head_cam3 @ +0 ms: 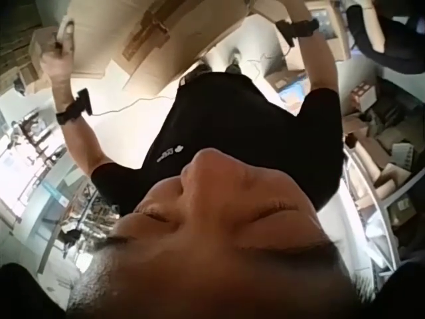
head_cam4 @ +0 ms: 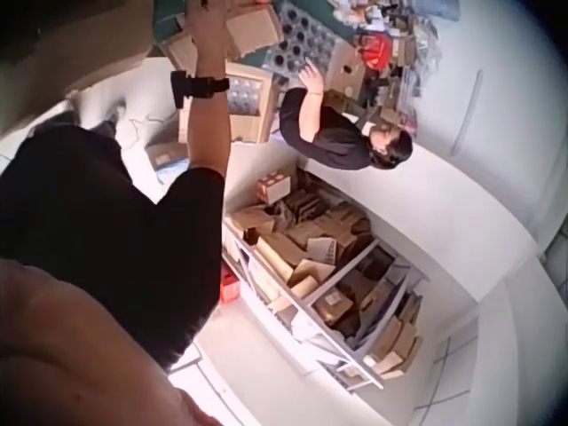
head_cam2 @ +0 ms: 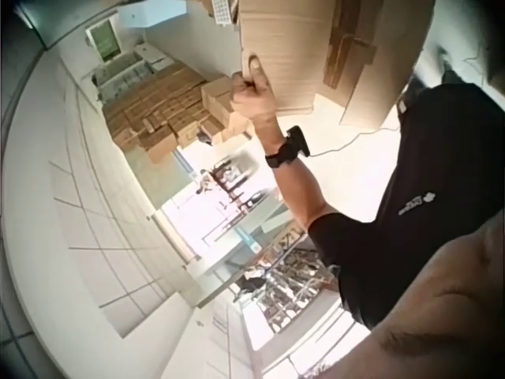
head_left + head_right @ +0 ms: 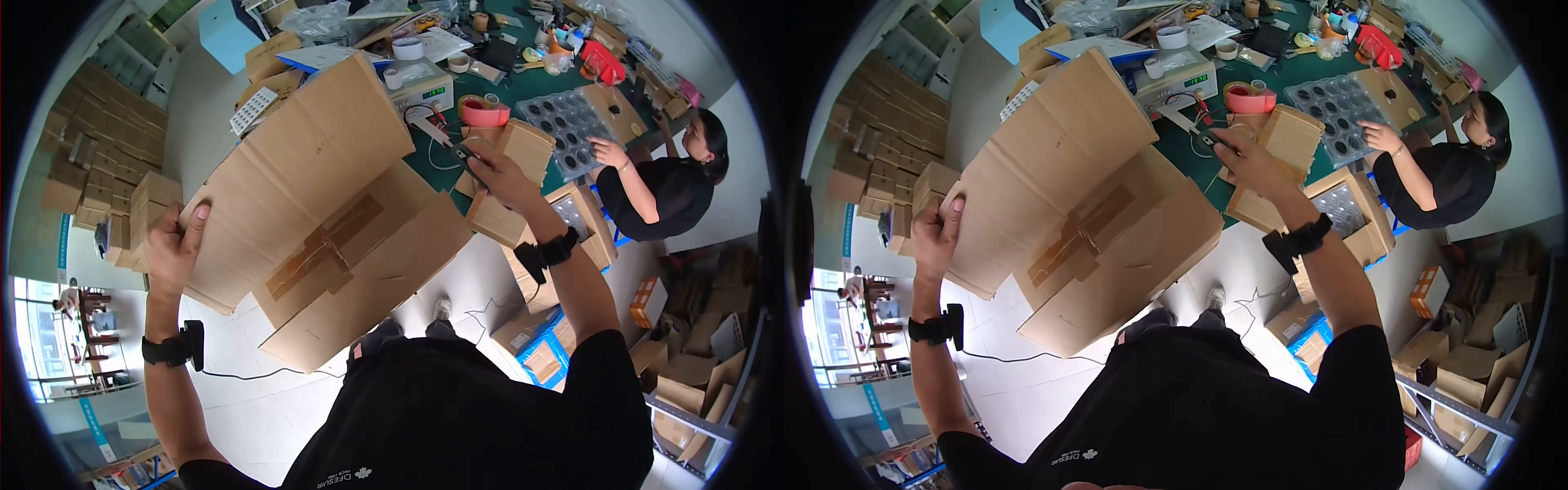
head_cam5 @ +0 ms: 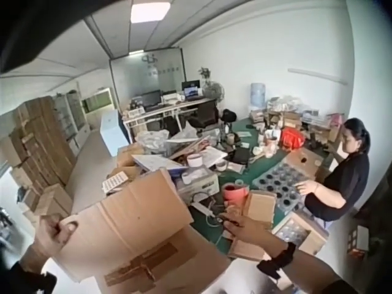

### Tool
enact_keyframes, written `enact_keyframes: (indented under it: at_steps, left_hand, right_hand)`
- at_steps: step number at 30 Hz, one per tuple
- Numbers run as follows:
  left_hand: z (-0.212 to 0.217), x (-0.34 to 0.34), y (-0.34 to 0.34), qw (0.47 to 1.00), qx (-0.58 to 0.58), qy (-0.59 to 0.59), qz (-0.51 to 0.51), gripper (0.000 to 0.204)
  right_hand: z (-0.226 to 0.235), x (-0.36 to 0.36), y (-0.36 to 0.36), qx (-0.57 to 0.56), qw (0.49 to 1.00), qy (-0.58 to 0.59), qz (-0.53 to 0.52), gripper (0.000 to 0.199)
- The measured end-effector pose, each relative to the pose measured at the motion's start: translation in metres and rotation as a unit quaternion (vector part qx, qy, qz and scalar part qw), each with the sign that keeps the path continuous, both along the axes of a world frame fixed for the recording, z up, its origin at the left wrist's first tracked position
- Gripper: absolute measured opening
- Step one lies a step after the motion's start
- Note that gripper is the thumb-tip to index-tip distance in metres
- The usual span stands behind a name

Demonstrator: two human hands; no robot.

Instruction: The person cuts a cardboard box into pieces with a utility knife, discards the scraps into a bin, and then applies tape to the remaining box sections using a tape dispenser.

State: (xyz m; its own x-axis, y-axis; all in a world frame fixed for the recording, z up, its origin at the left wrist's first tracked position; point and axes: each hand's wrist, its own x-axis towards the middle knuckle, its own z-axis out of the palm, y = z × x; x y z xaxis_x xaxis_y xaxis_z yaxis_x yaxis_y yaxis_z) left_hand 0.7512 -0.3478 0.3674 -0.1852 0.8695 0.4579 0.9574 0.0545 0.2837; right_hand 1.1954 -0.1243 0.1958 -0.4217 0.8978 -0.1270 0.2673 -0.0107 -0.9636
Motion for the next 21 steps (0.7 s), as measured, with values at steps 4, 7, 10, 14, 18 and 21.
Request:
enact_keyframes:
  at_steps: [4,7,10,14,18,21]
  left_hand:
    - [-0.02,-0.011,0.0,0.999,-0.036,-0.003,0.027,0.053]
    - [-0.037,-0.026,0.009,0.998,-0.059,-0.003,0.035,0.053]
    - [-0.056,-0.04,0.024,0.984,-0.155,-0.053,0.064,0.059]
    - [-0.104,-0.052,0.04,0.943,-0.314,-0.088,0.067,0.064]
    - [-0.143,-0.039,0.039,0.915,-0.389,-0.106,0.027,0.065]
    - [-0.149,-0.037,0.038,0.927,-0.365,-0.089,0.006,0.061]
  right_hand:
    - [0.041,-0.026,0.037,0.125,0.977,-0.128,0.117,0.033]
    - [0.067,-0.032,0.042,0.254,0.911,-0.227,0.232,0.031]
    - [0.084,-0.027,0.048,0.201,0.899,-0.267,0.281,0.034]
    - [0.079,-0.023,0.052,0.182,0.876,-0.313,0.319,0.035]
    - [0.072,-0.023,0.04,0.187,0.848,-0.374,0.326,0.034]
    - [0.064,-0.023,0.037,0.183,0.836,-0.4,0.328,0.034]
